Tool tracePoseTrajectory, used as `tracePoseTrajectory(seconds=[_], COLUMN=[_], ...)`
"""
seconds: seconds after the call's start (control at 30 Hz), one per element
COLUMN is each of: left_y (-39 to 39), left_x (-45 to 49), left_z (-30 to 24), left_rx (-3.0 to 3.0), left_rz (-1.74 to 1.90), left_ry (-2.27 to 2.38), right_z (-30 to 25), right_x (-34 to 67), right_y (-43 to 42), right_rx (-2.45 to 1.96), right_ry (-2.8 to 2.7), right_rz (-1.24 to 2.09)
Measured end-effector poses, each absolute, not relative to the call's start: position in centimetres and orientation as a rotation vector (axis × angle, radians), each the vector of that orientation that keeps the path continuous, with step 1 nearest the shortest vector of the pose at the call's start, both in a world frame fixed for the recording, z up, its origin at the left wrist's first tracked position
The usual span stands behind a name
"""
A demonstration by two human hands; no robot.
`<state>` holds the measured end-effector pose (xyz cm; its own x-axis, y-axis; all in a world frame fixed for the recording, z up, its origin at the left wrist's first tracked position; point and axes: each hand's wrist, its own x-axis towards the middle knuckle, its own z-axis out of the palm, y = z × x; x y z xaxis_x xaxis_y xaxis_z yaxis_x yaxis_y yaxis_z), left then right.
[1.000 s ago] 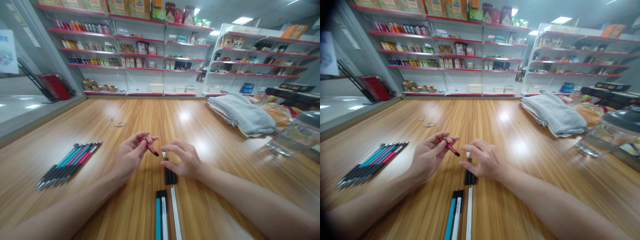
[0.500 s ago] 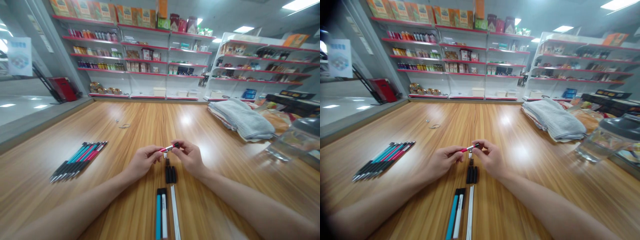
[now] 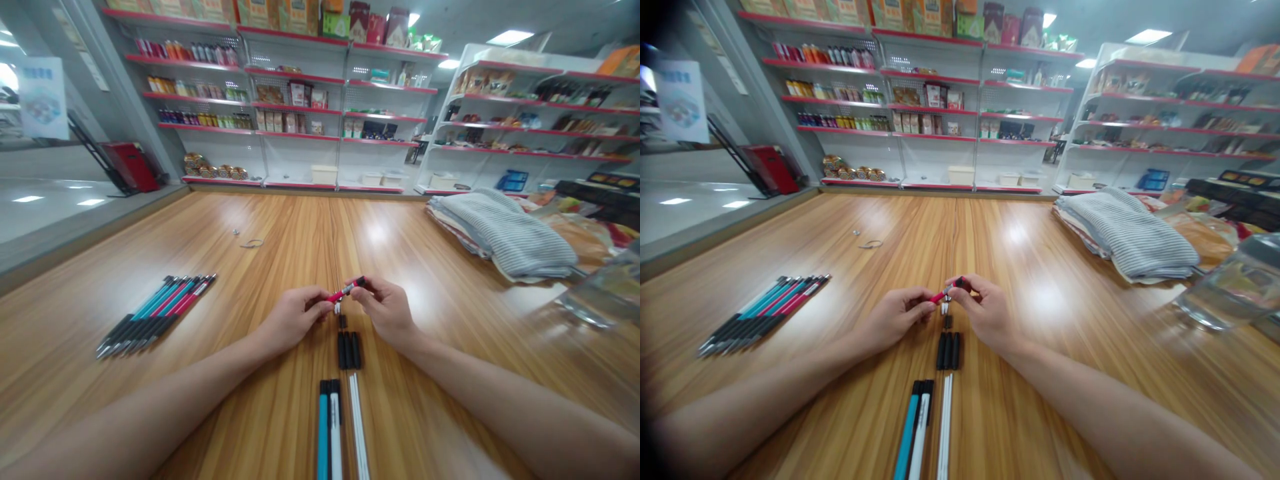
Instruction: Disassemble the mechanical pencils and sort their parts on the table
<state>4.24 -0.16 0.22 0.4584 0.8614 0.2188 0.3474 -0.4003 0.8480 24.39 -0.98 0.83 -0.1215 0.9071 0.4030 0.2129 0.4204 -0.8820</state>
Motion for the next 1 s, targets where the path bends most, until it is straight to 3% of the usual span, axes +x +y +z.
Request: tracePoseTrajectory(seconds=[0.4, 1.0], left_y=[-0.4, 0.0], left_x=[3.7, 3.4], left_z=[-0.3, -0.5], left_rx=[2.335, 2.48], left_rz=[1.048, 0.946], left_ry=[1.1, 1.097], right_z=[0.2, 0.6], right_x=[25.3, 25.4], right_y=[-1.0, -0.9], right_rx=[-0.999, -1.156], right_ry=[-1.494, -1.772], right_rz=[0.743, 0.574])
